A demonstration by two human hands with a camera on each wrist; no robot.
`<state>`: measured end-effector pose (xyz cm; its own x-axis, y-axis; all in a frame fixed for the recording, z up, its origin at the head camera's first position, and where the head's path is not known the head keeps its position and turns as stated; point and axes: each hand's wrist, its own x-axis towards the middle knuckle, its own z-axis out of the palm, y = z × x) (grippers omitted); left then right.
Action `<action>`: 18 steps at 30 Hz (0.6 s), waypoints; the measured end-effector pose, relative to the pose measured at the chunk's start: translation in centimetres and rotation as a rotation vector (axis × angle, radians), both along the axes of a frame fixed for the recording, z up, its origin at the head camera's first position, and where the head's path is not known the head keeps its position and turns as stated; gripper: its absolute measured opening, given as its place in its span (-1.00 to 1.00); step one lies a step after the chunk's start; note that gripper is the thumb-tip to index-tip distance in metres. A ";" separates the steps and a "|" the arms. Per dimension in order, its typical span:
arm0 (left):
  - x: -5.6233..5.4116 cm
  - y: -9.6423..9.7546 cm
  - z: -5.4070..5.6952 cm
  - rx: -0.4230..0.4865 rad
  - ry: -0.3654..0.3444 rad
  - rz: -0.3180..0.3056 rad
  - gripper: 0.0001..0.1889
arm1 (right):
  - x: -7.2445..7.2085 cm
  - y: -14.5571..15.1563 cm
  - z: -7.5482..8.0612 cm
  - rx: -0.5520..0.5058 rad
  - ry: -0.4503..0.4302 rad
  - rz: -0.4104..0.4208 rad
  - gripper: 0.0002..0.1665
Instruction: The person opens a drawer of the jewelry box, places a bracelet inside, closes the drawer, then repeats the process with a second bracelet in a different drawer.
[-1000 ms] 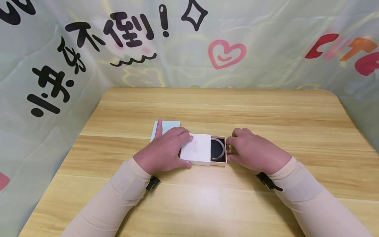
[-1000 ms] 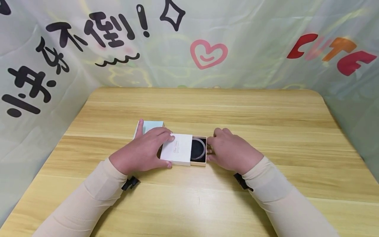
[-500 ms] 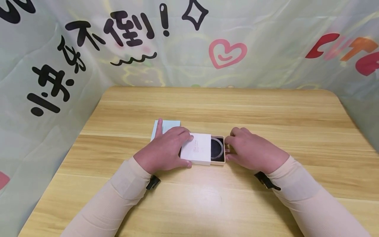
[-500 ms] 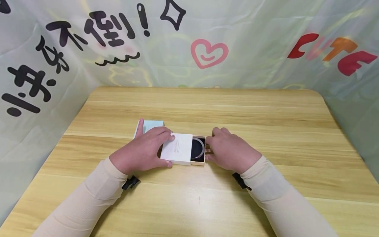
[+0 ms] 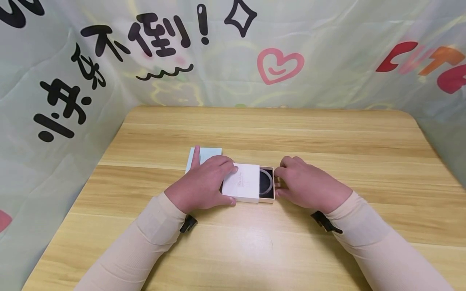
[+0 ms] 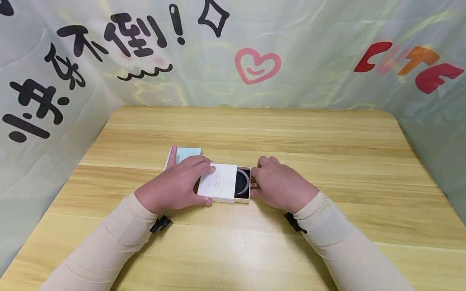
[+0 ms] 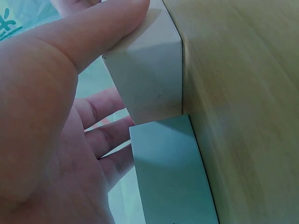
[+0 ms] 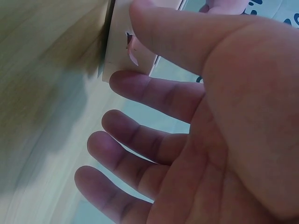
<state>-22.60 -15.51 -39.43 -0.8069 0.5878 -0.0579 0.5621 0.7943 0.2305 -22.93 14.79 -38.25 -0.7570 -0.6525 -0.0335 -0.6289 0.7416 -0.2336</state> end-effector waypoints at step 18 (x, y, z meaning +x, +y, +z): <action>0.0 -0.1 0.0 -0.002 -0.001 0.000 -0.16 | 0.0 -0.8 -0.2 -0.004 -0.003 0.004 -0.70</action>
